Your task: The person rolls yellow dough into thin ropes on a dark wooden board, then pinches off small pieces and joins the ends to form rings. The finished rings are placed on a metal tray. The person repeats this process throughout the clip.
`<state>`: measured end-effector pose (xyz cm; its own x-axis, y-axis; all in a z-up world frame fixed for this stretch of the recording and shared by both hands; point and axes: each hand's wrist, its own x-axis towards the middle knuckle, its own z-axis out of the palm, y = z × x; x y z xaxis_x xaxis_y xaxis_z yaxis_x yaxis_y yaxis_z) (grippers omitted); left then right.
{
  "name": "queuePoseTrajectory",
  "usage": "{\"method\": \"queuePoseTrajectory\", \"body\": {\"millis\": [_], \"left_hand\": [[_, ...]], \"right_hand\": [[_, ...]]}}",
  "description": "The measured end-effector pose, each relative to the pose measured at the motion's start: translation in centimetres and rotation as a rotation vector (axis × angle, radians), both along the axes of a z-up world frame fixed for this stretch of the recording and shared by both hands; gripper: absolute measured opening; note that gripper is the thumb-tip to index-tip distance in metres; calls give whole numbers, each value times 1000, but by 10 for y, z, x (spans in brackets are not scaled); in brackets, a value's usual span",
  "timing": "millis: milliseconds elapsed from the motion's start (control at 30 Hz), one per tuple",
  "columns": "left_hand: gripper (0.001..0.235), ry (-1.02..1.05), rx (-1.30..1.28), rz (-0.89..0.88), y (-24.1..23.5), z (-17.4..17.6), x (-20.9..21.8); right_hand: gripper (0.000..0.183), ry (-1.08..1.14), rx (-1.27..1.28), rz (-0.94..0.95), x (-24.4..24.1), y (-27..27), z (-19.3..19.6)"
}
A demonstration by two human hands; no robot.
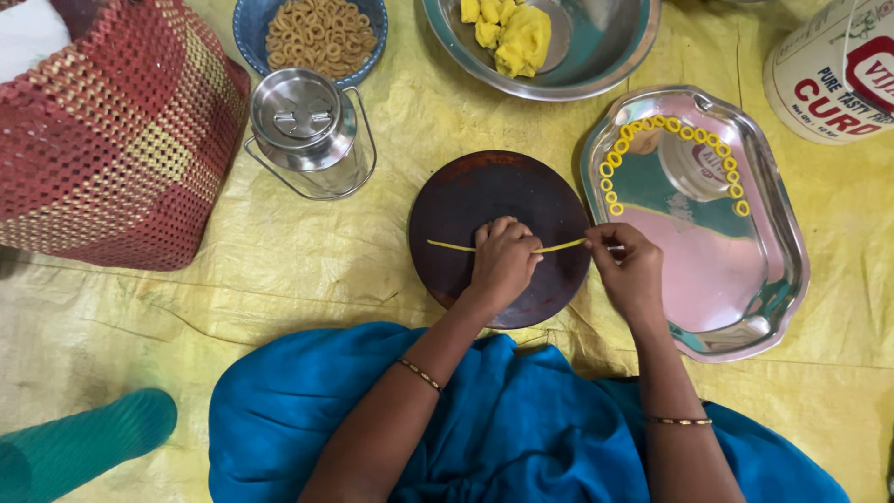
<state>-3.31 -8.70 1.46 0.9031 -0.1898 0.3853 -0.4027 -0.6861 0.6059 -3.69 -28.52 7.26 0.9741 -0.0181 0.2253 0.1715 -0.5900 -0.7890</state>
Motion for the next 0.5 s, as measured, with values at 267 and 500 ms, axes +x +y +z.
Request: {"method": "queuePoseTrajectory", "body": {"millis": [267,500], "left_hand": [[18,433,-443,-70,-1,-19,14],[21,603,-888,-155,-4,-39,26]], "right_hand": [[10,-16,-189,-74,2,-2,-6],[10,67,-242,-54,-5,8,-15]]}}
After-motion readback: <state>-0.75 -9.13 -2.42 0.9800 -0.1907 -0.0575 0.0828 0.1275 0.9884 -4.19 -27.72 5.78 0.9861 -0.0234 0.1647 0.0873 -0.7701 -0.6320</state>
